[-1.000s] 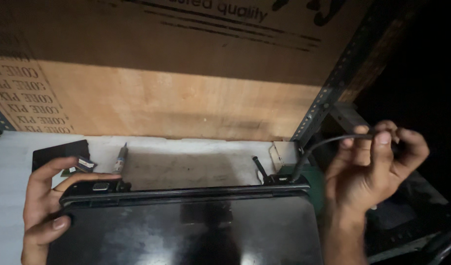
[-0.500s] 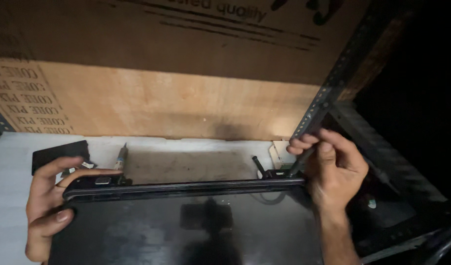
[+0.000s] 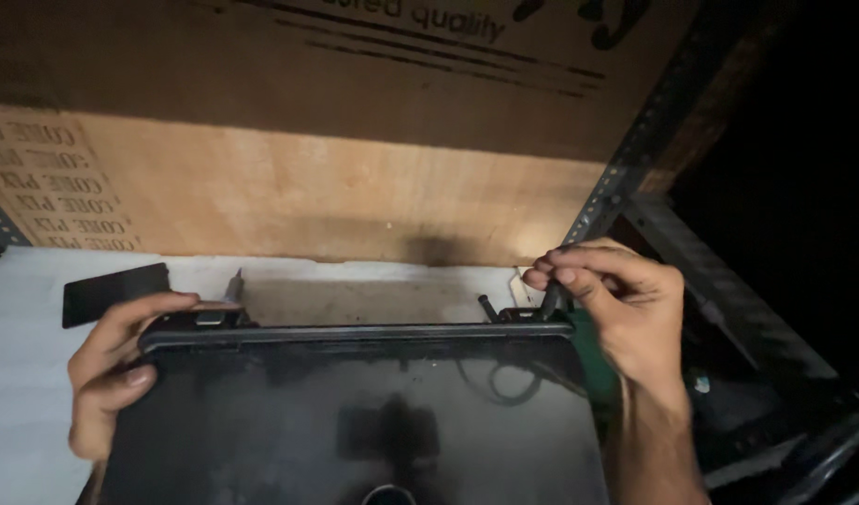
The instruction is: The person works on a Dell laptop at a workbench. They press the keyboard area, connect a cable, close and flip the laptop over, open the bottom access panel, remove and reseat a RAM memory module, then flip the laptop back and power it on, with a BIOS boot screen appearing on the display.
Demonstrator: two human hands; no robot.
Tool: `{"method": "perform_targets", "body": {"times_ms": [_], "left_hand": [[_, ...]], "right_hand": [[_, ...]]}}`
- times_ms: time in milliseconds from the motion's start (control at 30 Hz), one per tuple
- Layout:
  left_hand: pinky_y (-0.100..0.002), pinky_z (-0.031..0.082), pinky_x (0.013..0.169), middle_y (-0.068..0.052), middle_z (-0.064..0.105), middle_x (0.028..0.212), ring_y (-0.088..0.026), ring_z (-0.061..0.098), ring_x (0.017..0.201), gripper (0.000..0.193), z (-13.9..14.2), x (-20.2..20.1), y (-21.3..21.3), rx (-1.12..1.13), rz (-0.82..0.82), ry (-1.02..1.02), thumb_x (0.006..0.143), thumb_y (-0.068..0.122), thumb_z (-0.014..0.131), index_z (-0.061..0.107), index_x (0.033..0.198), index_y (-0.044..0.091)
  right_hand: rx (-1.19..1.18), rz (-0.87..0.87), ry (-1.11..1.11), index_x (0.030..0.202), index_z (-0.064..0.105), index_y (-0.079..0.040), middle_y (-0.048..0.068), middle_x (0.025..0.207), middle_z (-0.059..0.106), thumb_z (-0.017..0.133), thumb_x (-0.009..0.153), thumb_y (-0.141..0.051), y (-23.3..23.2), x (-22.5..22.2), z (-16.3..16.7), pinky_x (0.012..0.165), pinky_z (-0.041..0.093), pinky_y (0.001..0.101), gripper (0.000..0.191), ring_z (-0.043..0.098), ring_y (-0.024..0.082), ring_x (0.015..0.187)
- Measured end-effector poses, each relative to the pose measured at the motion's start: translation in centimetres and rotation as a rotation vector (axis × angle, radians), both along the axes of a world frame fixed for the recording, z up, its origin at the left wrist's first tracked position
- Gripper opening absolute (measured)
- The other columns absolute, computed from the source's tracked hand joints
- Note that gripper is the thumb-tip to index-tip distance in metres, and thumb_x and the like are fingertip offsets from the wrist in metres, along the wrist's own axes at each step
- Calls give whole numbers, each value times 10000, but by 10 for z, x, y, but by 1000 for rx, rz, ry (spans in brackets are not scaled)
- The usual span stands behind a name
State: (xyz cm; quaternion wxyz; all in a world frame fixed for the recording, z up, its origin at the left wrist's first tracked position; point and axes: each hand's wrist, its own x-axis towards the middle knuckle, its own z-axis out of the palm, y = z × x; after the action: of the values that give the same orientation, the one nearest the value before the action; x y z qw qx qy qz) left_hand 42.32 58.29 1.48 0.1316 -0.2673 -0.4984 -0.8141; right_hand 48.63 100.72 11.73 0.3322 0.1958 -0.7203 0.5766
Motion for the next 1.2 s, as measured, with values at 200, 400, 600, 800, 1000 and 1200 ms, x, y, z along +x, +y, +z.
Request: {"method": "perform_targets", "body": {"times_ms": [200, 400, 600, 800, 1000, 1200], "left_hand": [[-467, 471, 1111, -405, 623, 1305, -429, 645, 1193, 720, 4, 5, -5, -18, -4, 23, 712, 165, 516, 507, 1337, -192], [-441, 474, 1117, -374, 649, 1261, -412, 661, 1183, 678, 2, 2, -7, 36, -45, -3, 734, 170, 505, 525, 1321, -167], [-343, 446, 1072, -261, 667, 1221, -306, 640, 1162, 640, 14, -35, -1, -126, 35, 1, 748, 220, 470, 580, 1279, -121], [-316, 395, 1125, -167, 668, 1255, -246, 594, 1227, 477, 37, -72, 16, -426, 249, 110, 841, 178, 383, 645, 1159, -61], [-337, 471, 1067, -179, 707, 1219, -258, 651, 1173, 431, 17, -111, 28, -299, 153, -66, 895, 140, 360, 666, 1120, -63], [-366, 495, 1016, -172, 702, 1181, -282, 649, 1113, 417, -38, -181, 17, -108, -182, -303, 904, 125, 428, 677, 1192, -44]], "right_hand": [[-209, 103, 58, 1078, 711, 108, 202, 1017, 713, 648, 969, 103, -8, 6, -14, 896, 648, 435, 126, 757, 324, 949], [-152, 65, 20, 1188, 676, 87, 196, 1241, 674, 625, 994, 38, 2, 3, -31, 963, 626, 469, 206, 727, 381, 1086], [-139, 138, -59, 1374, 607, 49, 259, 1477, 590, 580, 1018, -57, 21, -20, -72, 1149, 469, 474, 372, 630, 377, 1327], [-103, 319, -134, 1432, 599, 63, 242, 1548, 543, 644, 886, -58, 41, -61, -78, 1241, 369, 410, 561, 498, 330, 1472], [285, -13, -123, 1456, 553, 10, 222, 1536, 538, 611, 982, -141, 25, -90, -91, 1213, 345, 396, 501, 488, 297, 1454], [-192, 128, -304, 1434, 565, 10, 174, 1330, 655, 589, 1006, -129, 32, -124, -140, 1059, 492, 353, 451, 638, 244, 1201]]}}
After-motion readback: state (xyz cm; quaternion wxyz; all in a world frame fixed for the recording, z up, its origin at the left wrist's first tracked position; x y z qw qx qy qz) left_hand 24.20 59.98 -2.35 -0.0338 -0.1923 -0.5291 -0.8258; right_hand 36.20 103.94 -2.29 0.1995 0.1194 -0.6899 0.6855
